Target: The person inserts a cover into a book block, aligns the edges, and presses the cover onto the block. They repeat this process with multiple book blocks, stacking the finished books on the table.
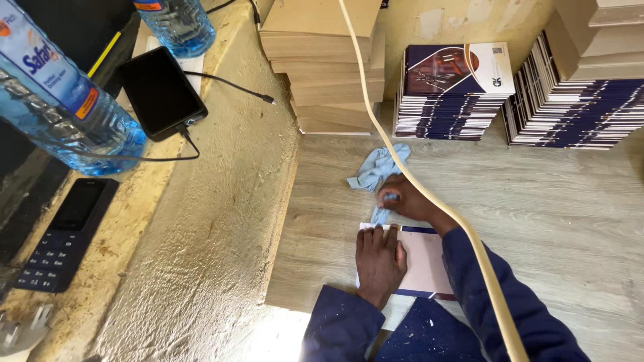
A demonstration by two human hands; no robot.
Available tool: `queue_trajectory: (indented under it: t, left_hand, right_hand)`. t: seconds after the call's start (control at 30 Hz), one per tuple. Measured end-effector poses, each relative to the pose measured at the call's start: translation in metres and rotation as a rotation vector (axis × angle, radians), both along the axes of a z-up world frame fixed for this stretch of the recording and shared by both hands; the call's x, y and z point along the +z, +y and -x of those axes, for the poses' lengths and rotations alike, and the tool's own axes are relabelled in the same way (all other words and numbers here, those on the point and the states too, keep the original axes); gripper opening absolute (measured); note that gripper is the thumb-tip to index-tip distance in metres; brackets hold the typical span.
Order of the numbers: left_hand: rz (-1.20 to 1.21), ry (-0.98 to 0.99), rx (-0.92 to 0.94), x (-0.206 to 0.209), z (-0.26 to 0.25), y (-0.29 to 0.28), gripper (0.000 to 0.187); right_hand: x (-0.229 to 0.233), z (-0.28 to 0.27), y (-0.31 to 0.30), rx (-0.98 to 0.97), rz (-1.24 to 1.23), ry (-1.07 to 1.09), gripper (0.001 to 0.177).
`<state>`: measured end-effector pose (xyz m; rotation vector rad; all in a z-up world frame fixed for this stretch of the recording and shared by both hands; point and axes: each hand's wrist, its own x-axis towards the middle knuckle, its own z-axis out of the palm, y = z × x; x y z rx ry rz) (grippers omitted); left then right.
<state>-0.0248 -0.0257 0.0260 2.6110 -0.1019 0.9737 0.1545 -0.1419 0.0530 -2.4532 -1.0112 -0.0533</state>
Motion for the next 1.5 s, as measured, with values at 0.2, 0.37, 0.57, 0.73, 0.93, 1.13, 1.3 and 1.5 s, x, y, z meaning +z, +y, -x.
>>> queue_trajectory:
  t: [0.2,0.37,0.57,0.73,0.93,1.13,1.3,1.5]
  left_hand:
    - [0.013,0.16,-0.018,0.02,0.003,0.0,0.033]
    - [-0.116,0.243,-0.005,0.02,0.0,0.001,0.055]
    - [-0.071,0.215,-0.014,0.013,0.001,0.006,0.037]
    - [0.008,0.177,-0.121,0.019,-0.001,0.003,0.044]
    - [-0.037,0.146,-0.097,0.012,0.0,0.004,0.046]
    - [-0.051,0.114,-0.133,0.007,0.002,0.002,0.027]
    - [-0.008,0.07,-0.155,0.011,0.017,0.003,0.023]
    - [0.16,0.512,-0.137,0.022,0.116,-0.005,0.066]
  right_hand:
    - [-0.03,0.023,-0.095,0.289,-0.215,0.261,0.016]
    - [-0.018,0.022,-0.152,-0.023,-0.075,0.57,0.008]
    - [-0.018,0.049,-0.046,0.2,-0.097,0.348,0.028]
    - [-0.014,0.021,-0.116,0.13,-0.149,0.515,0.031]
    - [-0.035,-0.007,-0.083,0.077,0.032,0.458,0.014]
    - [-0.025,0.008,0.042,0.377,-0.147,0.366,0.018]
    - [-0.028,0.01,0.043,0.204,0.019,0.347,0.017]
    - [-0.032,0.008,-0.069,-0.297,0.191,-0.167,0.054]
